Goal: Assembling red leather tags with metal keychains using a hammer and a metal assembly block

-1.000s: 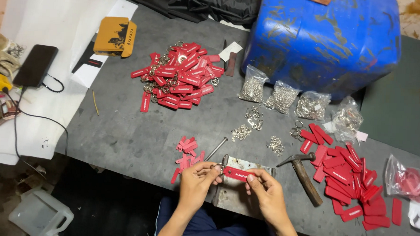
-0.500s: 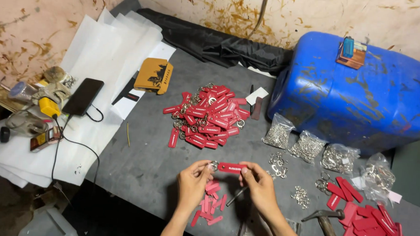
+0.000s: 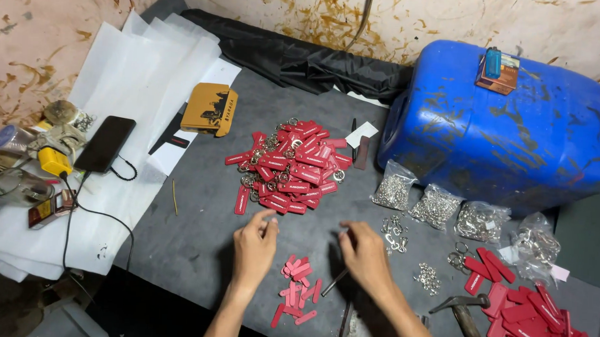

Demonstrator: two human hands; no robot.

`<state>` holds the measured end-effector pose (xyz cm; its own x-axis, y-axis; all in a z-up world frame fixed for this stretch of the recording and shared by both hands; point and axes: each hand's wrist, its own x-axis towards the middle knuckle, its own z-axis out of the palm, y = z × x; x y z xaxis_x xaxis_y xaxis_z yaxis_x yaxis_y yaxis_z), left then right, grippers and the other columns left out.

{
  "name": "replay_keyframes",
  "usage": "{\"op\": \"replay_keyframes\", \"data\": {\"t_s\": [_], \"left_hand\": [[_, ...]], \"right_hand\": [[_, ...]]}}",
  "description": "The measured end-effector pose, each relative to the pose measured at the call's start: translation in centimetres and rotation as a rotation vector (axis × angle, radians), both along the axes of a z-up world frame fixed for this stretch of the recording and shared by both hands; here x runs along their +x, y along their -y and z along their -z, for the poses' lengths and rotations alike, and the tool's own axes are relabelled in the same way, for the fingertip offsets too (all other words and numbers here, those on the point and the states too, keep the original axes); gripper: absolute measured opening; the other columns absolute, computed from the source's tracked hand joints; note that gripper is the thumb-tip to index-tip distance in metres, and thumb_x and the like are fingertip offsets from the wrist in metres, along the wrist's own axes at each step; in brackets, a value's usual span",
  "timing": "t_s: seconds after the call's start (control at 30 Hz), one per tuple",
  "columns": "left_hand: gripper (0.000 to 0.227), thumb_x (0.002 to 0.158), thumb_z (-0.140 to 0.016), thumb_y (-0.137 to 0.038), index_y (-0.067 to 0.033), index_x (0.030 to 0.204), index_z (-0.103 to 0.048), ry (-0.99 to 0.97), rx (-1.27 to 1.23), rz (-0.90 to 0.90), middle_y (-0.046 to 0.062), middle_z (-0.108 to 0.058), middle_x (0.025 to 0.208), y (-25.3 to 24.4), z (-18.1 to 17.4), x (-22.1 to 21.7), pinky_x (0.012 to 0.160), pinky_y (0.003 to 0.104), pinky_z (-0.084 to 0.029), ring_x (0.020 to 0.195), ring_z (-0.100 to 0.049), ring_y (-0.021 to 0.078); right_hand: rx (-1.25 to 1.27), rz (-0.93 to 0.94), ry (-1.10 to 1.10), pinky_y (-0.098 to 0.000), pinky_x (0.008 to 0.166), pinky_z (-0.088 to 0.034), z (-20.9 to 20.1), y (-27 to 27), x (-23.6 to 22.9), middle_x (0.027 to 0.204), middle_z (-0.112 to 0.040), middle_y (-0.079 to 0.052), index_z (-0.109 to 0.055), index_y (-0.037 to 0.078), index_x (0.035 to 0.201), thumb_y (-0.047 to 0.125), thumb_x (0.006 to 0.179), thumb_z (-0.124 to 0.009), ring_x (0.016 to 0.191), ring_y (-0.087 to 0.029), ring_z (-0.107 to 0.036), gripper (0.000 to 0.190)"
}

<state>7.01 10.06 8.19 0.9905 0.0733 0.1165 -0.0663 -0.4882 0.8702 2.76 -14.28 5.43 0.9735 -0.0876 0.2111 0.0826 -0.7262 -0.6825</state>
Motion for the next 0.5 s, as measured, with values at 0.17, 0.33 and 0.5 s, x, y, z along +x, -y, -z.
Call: {"op": "replay_keyframes", "data": {"t_s": [0.17, 0.33, 0.5], "left_hand": [[0.021, 0.093, -0.061, -0.017, -0.0141, 0.106, -0.078, 0.032, 0.192, 0.212, 0.007, -0.074, 0.084, 0.4, 2.5, -4.9, 0.075, 0.040, -0.053, 0.078, -0.067, 0.0263], [0.035, 0.087, -0.076, -0.027, -0.0121, 0.119, -0.075, 0.205, 0.475, 0.453, 0.008, -0.067, 0.100, 1.2, 4.4, -7.0, 0.083, 0.044, -0.051, 0.093, -0.061, 0.0312], [0.013, 0.087, -0.072, -0.012, -0.0118, 0.099, -0.072, 0.354, 0.565, 0.382, 0.006, -0.066, 0.093, 2.3, 6.0, -8.2, 0.073, 0.043, -0.046, 0.087, -0.059, 0.0298]], "right_hand": [[-0.064, -0.134, -0.080, -0.0410, 0.085, -0.049, 0.4, -2.2, -6.8, 0.092, -0.067, -0.008, -0.072, 0.008, 0.104, 0.021, 0.095, -0.062, 0.090, -0.029, -0.064, 0.019], [-0.069, -0.117, -0.009, -0.0402, 0.084, -0.046, -0.8, -2.7, -11.6, 0.092, -0.065, -0.006, -0.071, 0.009, 0.103, 0.018, 0.095, -0.062, 0.090, -0.027, -0.061, 0.015], [0.043, -0.036, 0.078, -0.0361, 0.083, -0.048, -2.5, -2.0, -15.6, 0.088, -0.066, -0.004, -0.072, 0.008, 0.101, 0.014, 0.094, -0.063, 0.087, -0.023, -0.064, 0.013]]}}
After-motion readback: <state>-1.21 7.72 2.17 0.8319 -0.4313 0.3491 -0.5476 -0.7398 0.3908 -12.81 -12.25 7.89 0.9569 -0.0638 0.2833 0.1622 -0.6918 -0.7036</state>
